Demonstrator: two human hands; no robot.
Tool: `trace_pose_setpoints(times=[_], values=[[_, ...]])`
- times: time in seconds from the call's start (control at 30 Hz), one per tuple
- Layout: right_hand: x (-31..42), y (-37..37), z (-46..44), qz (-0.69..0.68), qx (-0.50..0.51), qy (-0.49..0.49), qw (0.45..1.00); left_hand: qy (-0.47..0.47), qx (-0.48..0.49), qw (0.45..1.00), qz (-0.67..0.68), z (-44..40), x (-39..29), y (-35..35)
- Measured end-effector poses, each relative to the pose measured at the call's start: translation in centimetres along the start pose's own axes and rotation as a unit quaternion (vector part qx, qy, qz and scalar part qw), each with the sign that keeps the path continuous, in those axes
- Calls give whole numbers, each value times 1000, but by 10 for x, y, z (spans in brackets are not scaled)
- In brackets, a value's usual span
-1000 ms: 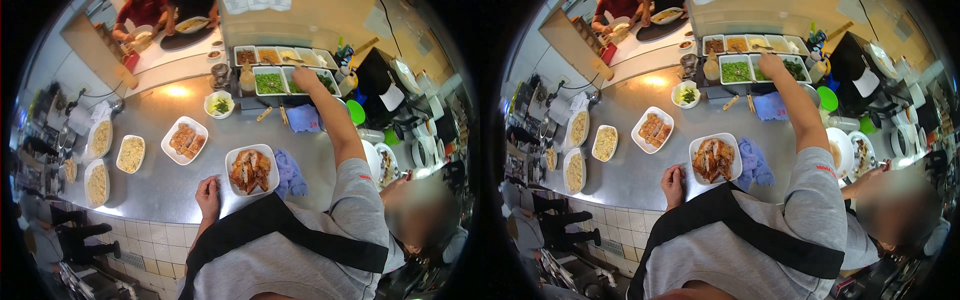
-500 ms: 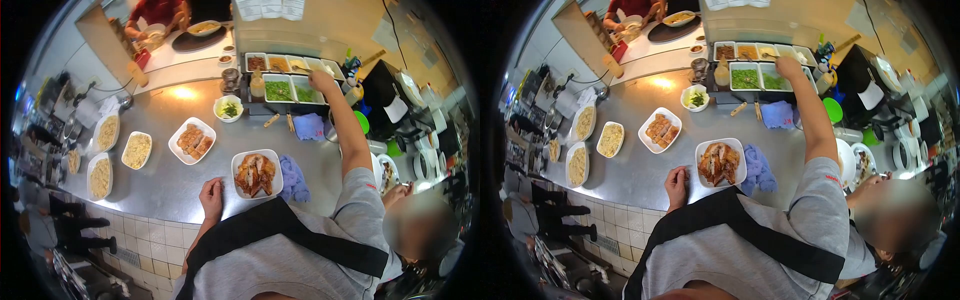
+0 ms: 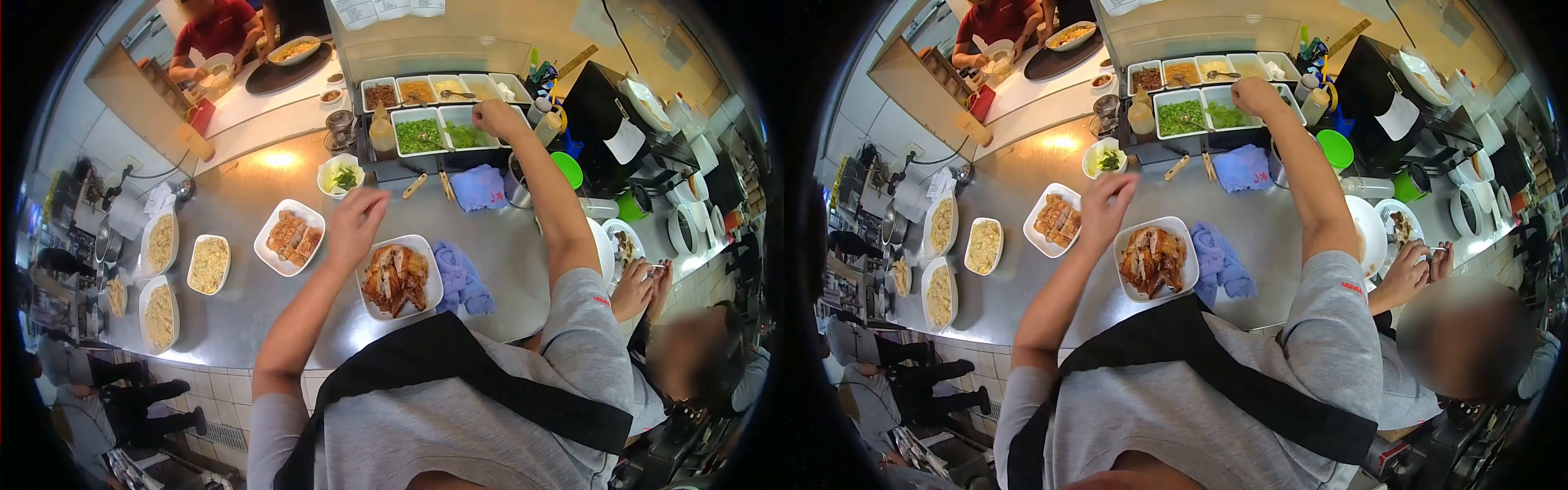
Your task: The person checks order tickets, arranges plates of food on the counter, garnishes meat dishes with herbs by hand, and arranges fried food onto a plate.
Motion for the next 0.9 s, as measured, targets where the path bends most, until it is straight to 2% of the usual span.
trace_pose_setpoints(times=[0.17,0.27,0.37,0.63,0.77,0.9], values=[[20,-26,14,-19,-29,-6,999,93,28,992,-75,-98,5,70],[33,-41,20,-4,-54,-31,998,87,45,986,-132,-140,9,113],[40,-52,26,-3,-67,-38,997,132,41,976,-169,-164,12,147],[22,-51,29,-8,-85,-14,996,145,87,967,-191,-177,5,173],[21,-49,26,-21,-83,-9,996,128,63,973,-183,-175,10,173],[32,-54,25,-17,-122,-14,992,104,23,982,-156,-181,17,168]])
Point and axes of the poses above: each hand's wrist, its own z-axis away from the middle knuckle, its own y-axis out of the palm, x = y × z, the point moved 8 cm from there along -z, towards the middle knuckle, and after that the axes turned 1 degree about y, right-handed, at the moved point
